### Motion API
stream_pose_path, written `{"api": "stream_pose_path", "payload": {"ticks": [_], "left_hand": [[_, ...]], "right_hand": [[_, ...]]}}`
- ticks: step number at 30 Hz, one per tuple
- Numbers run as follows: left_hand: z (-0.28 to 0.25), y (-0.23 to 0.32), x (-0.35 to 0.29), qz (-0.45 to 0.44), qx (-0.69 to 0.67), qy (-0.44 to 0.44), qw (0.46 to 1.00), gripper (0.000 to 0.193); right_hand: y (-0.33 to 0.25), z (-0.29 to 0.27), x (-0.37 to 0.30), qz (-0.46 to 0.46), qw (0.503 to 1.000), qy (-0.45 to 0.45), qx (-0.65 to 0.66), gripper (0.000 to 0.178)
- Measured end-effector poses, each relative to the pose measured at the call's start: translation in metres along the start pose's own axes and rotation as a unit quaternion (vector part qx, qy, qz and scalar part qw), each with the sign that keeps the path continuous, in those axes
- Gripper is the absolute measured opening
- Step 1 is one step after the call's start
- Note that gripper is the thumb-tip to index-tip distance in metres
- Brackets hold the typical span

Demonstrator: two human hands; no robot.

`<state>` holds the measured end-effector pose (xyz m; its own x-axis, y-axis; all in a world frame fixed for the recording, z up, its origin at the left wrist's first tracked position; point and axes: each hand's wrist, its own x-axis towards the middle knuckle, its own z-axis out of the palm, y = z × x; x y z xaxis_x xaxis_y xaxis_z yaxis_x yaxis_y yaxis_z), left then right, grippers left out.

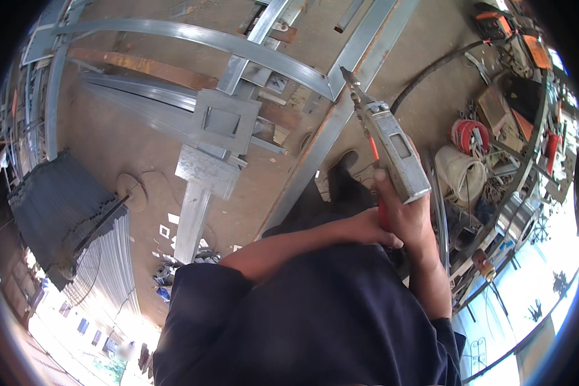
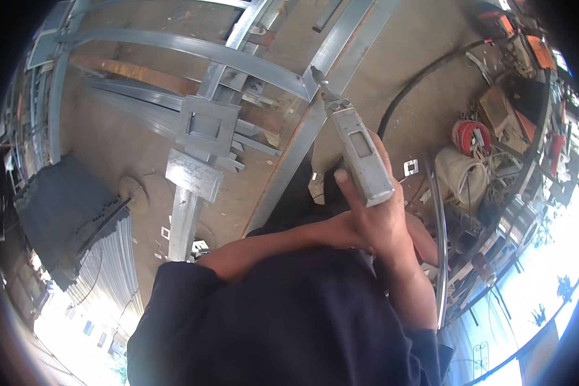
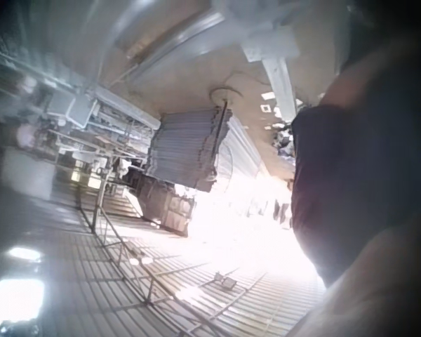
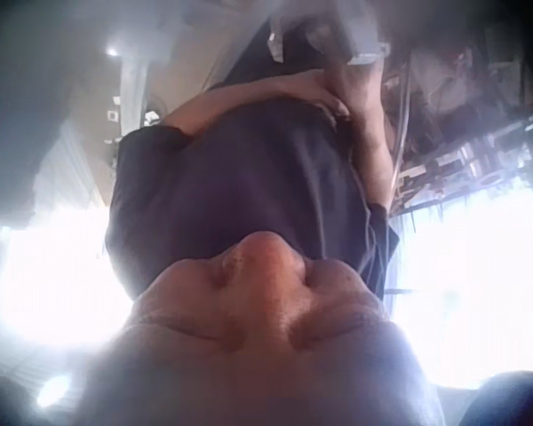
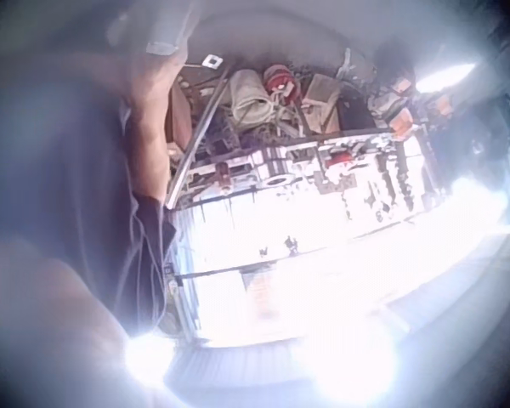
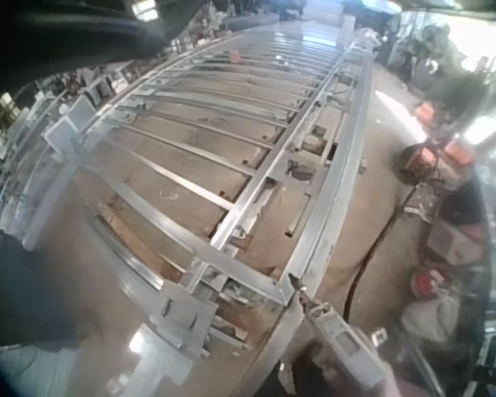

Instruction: The person positions metal bars onto a large metal frame structure and uses a welding gun to join the pieces. The person repeatedly aligns the bars and welds them at multiple points along the frame.

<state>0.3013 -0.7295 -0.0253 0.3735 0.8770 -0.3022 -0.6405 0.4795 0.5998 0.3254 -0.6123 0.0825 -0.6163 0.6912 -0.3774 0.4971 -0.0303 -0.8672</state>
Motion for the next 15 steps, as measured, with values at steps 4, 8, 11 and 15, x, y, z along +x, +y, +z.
{"api": "stream_pose_path", "payload": {"ticks": [4, 8, 11, 15], "left_hand": [[-0.010, 0.000, -0.020, -0.055, 0.023, -0.045, 0.997, 0.027], [-0.013, -0.010, -0.030, -0.062, 0.013, -0.022, 0.998, 0.029], [-0.016, -0.003, -0.034, -0.097, -0.006, -0.012, 0.995, 0.031], [-0.020, -0.007, -0.035, -0.092, -0.030, -0.015, 0.995, 0.033]], "right_hand": [[0.002, 0.015, -0.006, 0.071, 0.997, 0.004, 0.000, 0.063], [0.008, 0.025, -0.008, 0.059, 0.998, 0.002, -0.038, 0.064], [0.006, 0.033, -0.005, 0.054, 0.998, 0.014, -0.032, 0.063], [0.003, 0.040, -0.002, 0.057, 0.997, 0.035, -0.033, 0.050]]}}
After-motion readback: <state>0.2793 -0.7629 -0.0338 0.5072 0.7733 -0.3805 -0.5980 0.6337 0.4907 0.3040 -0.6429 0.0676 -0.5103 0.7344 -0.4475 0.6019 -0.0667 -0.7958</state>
